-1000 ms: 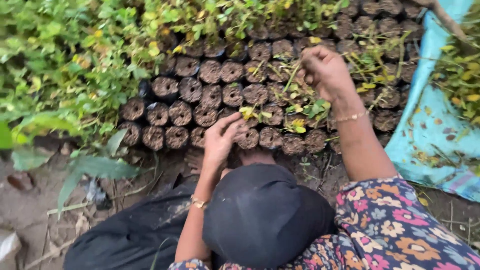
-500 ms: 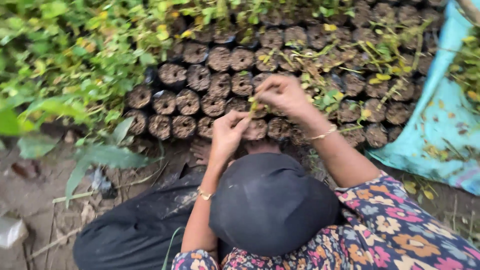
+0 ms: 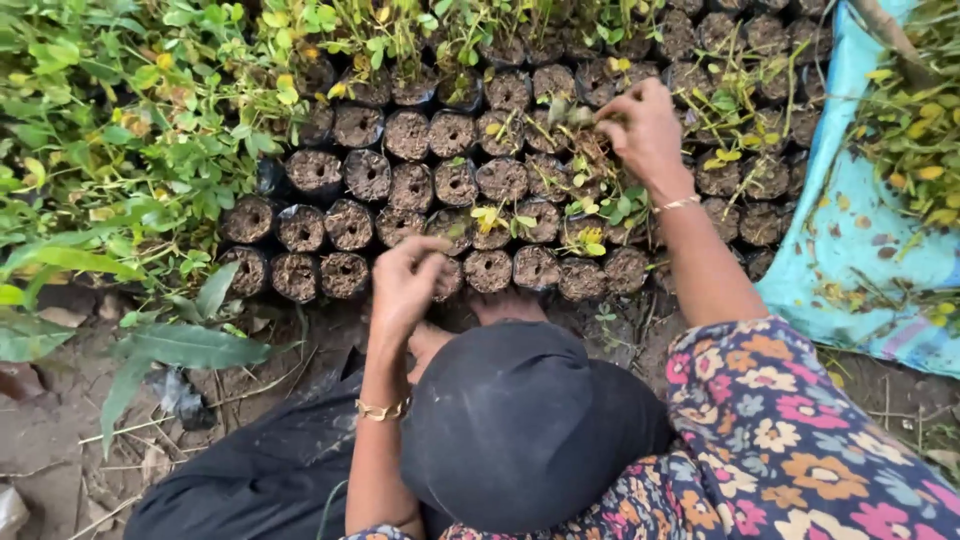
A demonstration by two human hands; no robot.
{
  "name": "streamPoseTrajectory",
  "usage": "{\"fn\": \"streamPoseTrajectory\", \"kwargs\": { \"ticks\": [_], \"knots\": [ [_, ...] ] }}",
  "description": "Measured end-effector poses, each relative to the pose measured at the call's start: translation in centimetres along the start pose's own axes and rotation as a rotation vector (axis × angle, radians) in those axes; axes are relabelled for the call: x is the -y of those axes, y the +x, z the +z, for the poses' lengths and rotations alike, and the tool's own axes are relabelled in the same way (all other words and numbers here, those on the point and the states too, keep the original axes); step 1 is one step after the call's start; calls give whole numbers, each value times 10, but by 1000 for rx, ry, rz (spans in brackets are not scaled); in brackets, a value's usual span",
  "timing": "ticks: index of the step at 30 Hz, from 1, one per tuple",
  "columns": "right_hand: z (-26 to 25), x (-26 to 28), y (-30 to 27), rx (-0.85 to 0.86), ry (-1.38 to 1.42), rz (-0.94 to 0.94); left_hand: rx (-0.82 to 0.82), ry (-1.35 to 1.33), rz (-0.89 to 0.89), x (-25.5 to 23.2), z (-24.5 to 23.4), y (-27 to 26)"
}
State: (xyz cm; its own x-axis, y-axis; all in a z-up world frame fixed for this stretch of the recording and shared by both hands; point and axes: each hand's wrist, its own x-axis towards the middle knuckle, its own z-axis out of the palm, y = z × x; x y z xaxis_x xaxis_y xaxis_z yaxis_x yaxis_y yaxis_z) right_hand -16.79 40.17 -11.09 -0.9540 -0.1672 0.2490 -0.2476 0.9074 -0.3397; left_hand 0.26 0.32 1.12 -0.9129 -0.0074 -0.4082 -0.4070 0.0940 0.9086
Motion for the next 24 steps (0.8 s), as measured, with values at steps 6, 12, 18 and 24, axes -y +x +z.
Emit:
{"fn": "streamPoseTrajectory", "kwargs": {
  "ticks": [6, 12, 18, 24],
  "knots": [
    [-109, 115, 6, 66, 1069, 739, 177, 550, 228, -6, -10, -11],
    [-116, 149, -12, 287, 1424, 759, -19, 472, 333, -20, 7, -13],
    [-83, 209, -46, 478, 1199, 432, 69, -42, 240, 15, 41, -9],
    [-82, 219, -50, 318, 844, 249, -33, -70, 39, -1, 41, -10]
  ]
}}
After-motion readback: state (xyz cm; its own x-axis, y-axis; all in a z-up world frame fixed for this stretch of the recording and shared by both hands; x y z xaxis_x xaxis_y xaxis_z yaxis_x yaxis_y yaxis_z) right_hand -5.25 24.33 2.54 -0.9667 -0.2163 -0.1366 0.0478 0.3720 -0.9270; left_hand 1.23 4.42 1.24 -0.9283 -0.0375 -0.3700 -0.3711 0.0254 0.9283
